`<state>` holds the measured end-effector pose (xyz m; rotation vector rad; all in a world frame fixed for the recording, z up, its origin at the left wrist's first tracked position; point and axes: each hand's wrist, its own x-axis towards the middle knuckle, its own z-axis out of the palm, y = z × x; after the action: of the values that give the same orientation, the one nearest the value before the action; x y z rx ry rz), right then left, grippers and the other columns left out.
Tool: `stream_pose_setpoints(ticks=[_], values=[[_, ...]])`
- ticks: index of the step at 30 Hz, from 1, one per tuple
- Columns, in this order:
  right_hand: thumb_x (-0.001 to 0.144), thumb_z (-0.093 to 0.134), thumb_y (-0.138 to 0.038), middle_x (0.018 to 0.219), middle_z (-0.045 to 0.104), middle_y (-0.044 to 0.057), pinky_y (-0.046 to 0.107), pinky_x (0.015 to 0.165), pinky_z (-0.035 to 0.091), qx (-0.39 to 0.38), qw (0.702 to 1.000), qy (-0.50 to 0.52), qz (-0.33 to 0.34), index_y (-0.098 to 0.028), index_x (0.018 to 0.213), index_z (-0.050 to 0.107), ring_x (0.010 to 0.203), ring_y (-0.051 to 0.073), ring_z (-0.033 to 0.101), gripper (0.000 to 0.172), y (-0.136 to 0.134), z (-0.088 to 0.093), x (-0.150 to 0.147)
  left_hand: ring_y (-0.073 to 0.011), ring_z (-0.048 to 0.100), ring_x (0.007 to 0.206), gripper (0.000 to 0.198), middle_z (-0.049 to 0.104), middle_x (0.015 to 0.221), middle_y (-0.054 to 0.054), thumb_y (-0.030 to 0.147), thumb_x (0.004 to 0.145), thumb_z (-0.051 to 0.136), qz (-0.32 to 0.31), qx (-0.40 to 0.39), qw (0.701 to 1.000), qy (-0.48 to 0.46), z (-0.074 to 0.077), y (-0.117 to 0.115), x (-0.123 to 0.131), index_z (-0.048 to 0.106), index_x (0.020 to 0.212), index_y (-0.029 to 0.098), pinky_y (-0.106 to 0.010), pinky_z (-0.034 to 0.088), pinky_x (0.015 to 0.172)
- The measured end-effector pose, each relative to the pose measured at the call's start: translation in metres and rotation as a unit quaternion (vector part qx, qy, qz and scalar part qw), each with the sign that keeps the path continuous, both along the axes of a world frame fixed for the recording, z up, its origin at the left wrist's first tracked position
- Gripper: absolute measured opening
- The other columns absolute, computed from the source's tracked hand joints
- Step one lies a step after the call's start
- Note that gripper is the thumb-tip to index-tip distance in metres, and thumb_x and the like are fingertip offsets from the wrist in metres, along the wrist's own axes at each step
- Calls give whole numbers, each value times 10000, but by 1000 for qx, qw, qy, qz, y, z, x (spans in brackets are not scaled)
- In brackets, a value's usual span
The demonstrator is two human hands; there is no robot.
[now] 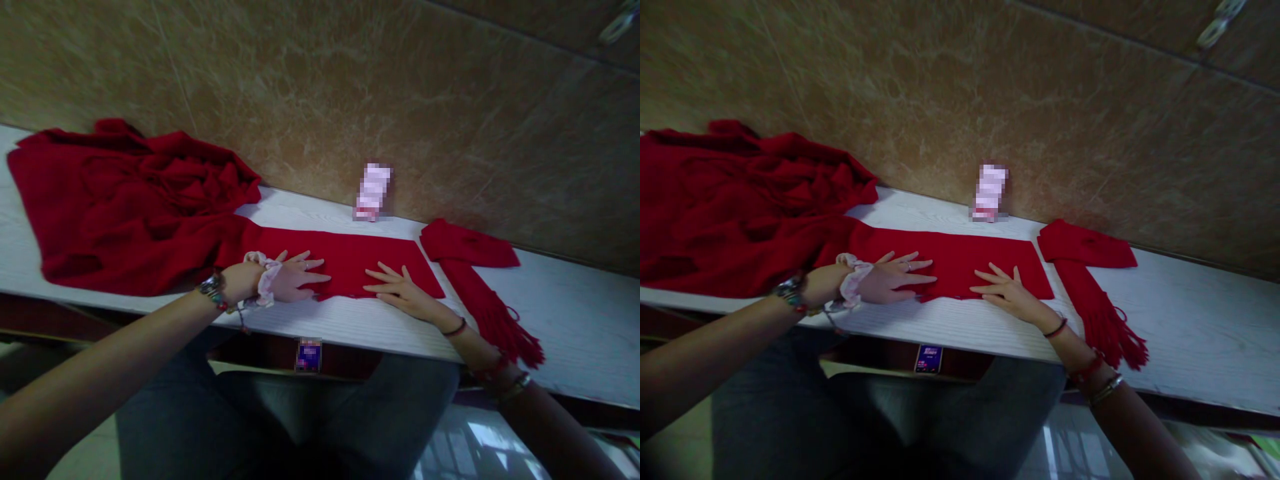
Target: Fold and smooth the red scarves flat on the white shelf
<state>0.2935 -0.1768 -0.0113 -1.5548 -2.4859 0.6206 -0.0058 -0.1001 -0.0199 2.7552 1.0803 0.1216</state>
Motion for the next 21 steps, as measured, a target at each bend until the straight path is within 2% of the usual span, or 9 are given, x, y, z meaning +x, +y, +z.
stream_pose_setpoints(ticks=[4, 7, 9, 11, 14, 17, 21], values=[[876, 445, -428, 1438, 353, 6, 690, 980, -72, 16, 1000, 1, 3, -366, 1205, 546, 1377, 291, 118, 349, -2, -1, -1, -229, 246, 1340, 408, 358, 1426, 4, 455, 899, 358, -90, -8, 996, -15, 16, 3, 38, 491, 1251, 297, -471, 191, 1074], [842, 498, -438, 1409, 403, 28, 674, 1009, -24, 29, 999, 20, -5, -335, 1192, 565, 1364, 285, 186, 370, 0, -2, 1, -225, 186, 1364, 446, 247, 1477, -40, 427, 922, 337, -75, 3, 997, 8, 17, 4, 68, 403, 1334, 268, -456, 200, 1083], [866, 453, -409, 1381, 444, 48, 618, 1051, 84, 63, 996, 45, -42, -305, 1207, 558, 1341, 252, 267, 372, 3, -4, 4, -258, 162, 1369, 485, 226, 1482, -51, 448, 919, 341, -59, 2, 998, 33, 12, 4, 78, 344, 1372, 274, -511, 169, 1078], [892, 387, -382, 1381, 443, 79, 546, 1069, 175, 120, 986, 39, -113, -254, 1253, 524, 1329, 228, 299, 407, 8, -6, 9, -277, 142, 1371, 510, 204, 1488, -39, 479, 913, 333, -58, 10, 998, 39, 5, 6, 80, 306, 1389, 300, -546, 122, 1075], [891, 358, -416, 1448, 329, 104, 562, 1063, 177, 147, 970, -53, -188, -204, 1338, 426, 1356, 271, 221, 499, 11, -9, 16, -277, 121, 1376, 533, 168, 1497, -27, 510, 903, 320, -68, 17, 997, 34, 0, 9, 76, 280, 1398, 317, -545, 90, 1078], [876, 340, -506, 1495, 217, 83, 618, 1039, 159, 89, 971, -133, -176, -236, 1400, 310, 1369, 307, 154, 590, 8, -10, 20, -284, 118, 1375, 559, 162, 1497, -23, 537, 886, 336, -73, 6, 997, 28, 0, 11, 73, 280, 1398, 321, -548, 85, 1076], [817, 370, -616, 1510, 146, 92, 614, 1050, 126, 28, 972, -158, -173, -220, 1433, 217, 1379, 314, 79, 748, 2, -4, 21, -291, 106, 1376, 602, 162, 1496, -16, 580, 854, 363, -81, -11, 996, 22, 1, 12, 72, 294, 1392, 320, -548, 73, 1078]])
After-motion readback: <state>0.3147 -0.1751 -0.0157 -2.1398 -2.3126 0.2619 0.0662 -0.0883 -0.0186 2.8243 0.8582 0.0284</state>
